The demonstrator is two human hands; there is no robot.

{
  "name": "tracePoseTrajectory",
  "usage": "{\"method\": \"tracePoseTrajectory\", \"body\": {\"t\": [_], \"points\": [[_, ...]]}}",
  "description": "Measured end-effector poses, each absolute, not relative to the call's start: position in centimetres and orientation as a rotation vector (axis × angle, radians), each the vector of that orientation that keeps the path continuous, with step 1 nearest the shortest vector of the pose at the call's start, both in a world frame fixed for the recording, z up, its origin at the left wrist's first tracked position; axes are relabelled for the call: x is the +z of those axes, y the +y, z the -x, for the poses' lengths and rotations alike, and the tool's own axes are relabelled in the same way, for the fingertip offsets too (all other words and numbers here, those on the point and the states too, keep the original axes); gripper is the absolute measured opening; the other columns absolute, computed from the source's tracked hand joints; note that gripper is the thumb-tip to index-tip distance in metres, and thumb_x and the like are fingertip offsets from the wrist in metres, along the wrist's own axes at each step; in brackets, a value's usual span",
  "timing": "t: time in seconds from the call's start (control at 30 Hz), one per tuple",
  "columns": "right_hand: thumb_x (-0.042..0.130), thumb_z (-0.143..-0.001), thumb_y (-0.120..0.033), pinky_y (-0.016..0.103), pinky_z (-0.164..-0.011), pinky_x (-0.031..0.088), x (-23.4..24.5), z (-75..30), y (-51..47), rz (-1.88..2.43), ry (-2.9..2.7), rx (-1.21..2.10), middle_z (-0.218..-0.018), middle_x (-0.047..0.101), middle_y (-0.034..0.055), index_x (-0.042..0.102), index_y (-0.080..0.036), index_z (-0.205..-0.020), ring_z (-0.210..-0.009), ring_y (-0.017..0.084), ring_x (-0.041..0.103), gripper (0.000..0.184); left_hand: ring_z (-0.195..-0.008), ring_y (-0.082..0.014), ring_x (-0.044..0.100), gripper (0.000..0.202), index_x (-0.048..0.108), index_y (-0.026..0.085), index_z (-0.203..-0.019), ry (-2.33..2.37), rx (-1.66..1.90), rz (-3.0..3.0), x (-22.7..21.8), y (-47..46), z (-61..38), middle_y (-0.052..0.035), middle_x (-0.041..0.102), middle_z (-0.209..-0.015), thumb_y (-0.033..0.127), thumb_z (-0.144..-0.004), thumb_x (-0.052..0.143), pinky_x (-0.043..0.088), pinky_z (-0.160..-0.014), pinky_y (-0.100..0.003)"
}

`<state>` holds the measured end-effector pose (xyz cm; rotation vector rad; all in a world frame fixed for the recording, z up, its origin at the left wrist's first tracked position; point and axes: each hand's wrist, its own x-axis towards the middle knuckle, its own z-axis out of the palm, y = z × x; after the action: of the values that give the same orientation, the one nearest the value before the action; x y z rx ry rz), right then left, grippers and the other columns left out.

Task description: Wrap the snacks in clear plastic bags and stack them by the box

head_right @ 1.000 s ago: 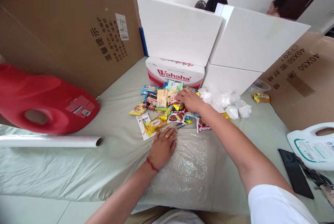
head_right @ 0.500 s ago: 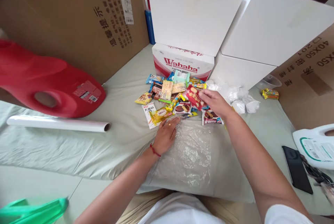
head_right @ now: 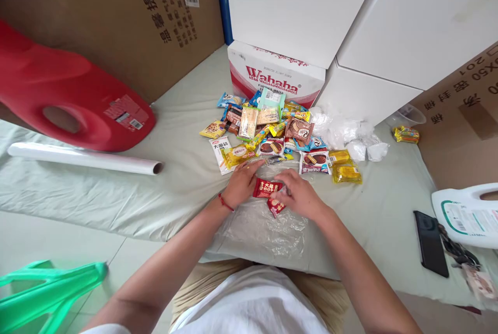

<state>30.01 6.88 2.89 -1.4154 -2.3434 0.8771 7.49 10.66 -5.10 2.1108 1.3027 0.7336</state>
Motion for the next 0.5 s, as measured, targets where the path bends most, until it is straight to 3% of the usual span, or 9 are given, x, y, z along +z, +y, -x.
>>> {"method": "tracePoseTrajectory", "body": {"t": [0.07, 0.13, 0.23, 0.5], "points": [[0.073, -0.089, -0.036, 0.043, -0.105, 0.049, 3.5, -29.8, 5.4, 1.3, -2.509, 0.867, -0.152, 0.047, 0.0142, 0.049, -0.026, -0.148, -0.132, 0.028, 0.055, 0.065, -0.136, -0.0243, 0.057, 0.064, 0.053, 0.019, -0.146, 1.324, 0.74, -2.126, -5.0, 10.5, -7.7, -0.0103, 0.061, -0.146, 0.007, -0.084, 0.042, 0.036, -0.122, -0.051], [0.075, -0.085, -0.026, 0.045, -0.108, 0.049, 3.6, -29.9, 4.2, 1.268, -2.639, 0.814, -0.16, 0.039, 0.0129, 0.043, -0.03, -0.154, -0.14, 0.029, 0.048, 0.076, -0.135, -0.0243, 0.057, 0.065, 0.053, 0.02, -0.147, 1.329, 0.748, -2.139, -5.0, 10.4, -7.9, -0.0099, 0.062, -0.145, 0.006, -0.083, 0.043, 0.035, -0.122, -0.051], [0.069, -0.087, -0.018, 0.049, -0.106, 0.052, 2.8, -30.8, 3.1, 1.342, -2.703, 0.662, -0.157, 0.044, 0.0132, 0.047, -0.03, -0.152, -0.139, 0.03, 0.049, 0.069, -0.134, -0.0242, 0.058, 0.066, 0.053, 0.021, -0.147, 1.34, 0.752, -2.152, -5.0, 10.2, -8.1, -0.0092, 0.064, -0.144, 0.006, -0.083, 0.045, 0.035, -0.123, -0.05], [0.055, -0.099, -0.028, 0.05, -0.097, 0.056, 1.9, -33.2, 2.7, 1.399, -2.64, 0.492, -0.139, 0.06, 0.0167, 0.056, -0.023, -0.146, -0.123, 0.032, 0.059, 0.047, -0.136, -0.0239, 0.057, 0.07, 0.052, 0.022, -0.148, 1.303, 0.764, -2.134, -5.2, 10.2, -7.5, -0.0088, 0.063, -0.145, 0.004, -0.082, 0.042, 0.037, -0.122, -0.049]]}}
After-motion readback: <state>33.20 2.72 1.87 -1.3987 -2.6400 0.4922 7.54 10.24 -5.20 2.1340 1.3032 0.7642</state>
